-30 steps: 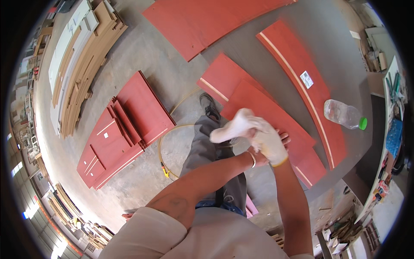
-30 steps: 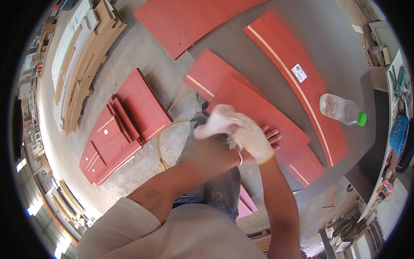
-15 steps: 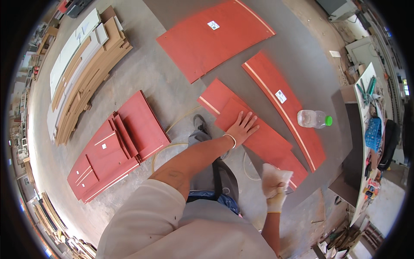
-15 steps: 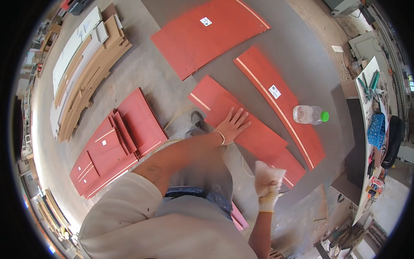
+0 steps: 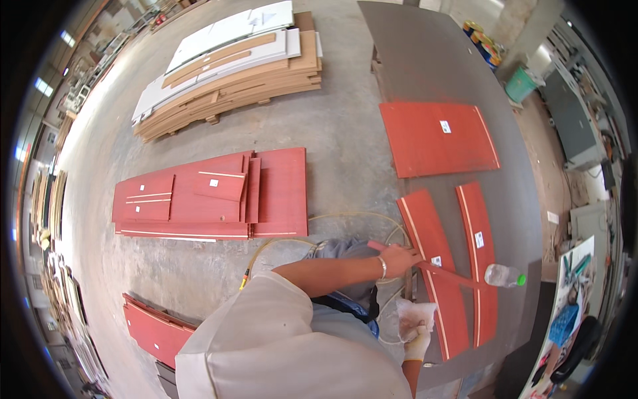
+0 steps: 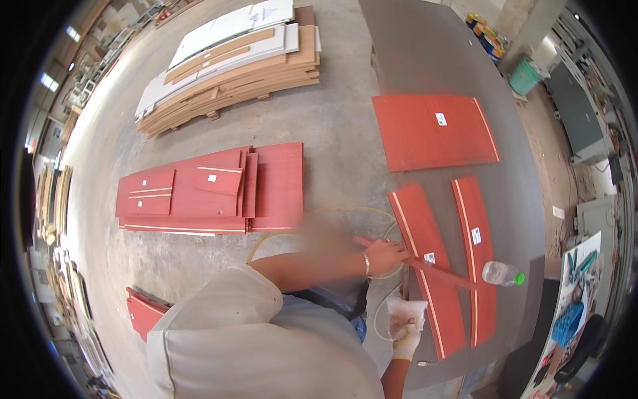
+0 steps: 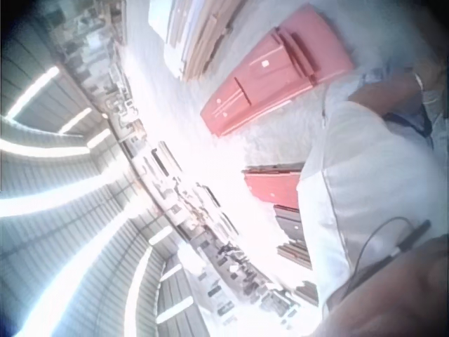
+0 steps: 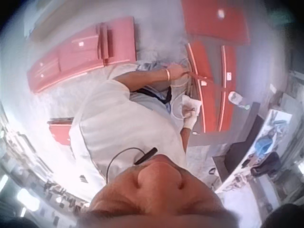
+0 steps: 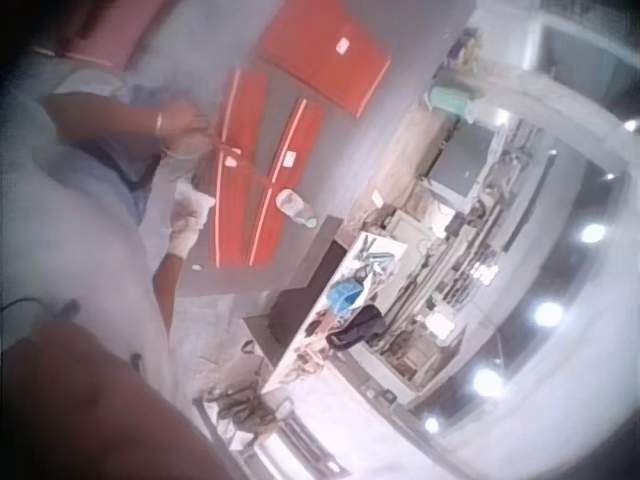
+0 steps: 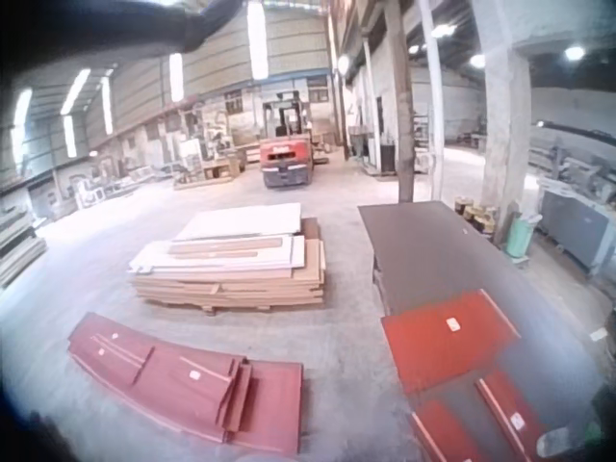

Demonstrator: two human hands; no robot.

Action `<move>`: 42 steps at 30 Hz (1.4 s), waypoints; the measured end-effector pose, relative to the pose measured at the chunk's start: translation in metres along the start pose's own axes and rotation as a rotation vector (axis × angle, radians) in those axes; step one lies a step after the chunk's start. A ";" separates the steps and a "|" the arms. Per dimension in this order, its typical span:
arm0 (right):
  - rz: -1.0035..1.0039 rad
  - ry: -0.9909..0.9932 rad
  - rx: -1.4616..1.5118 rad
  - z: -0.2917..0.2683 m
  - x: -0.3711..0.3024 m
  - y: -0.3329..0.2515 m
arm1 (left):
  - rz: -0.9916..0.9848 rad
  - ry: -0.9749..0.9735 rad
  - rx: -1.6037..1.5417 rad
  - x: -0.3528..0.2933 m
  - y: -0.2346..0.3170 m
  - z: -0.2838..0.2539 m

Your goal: The person wipes the surfaces of several red wooden panels using a white cloth and a liquid from a plastic bottle. They repeatedly pour liquid onto the cloth and wipe each panel individually, moving between panels on a workbench in a workshop.

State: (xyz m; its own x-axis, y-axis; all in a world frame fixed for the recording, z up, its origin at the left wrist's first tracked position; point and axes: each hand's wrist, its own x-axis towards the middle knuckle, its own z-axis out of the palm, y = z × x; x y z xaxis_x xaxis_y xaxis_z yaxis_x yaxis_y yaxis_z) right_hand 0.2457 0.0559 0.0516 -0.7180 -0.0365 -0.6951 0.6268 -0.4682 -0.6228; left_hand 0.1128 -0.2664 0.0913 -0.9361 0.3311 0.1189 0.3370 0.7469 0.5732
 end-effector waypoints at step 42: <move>0.723 0.014 -0.853 0.356 0.024 0.340 | -1.786 0.402 0.127 -0.598 -0.606 -0.075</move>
State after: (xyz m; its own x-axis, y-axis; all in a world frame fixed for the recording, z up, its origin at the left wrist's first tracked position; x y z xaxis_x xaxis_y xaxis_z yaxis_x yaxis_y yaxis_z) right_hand 0.3341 -0.4180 -0.0488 -0.1001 -0.0429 -0.9941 0.9016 0.4186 -0.1089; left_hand 0.4611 -0.9602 -0.2659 -0.1015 -0.9429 -0.3172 -0.9853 0.0512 0.1630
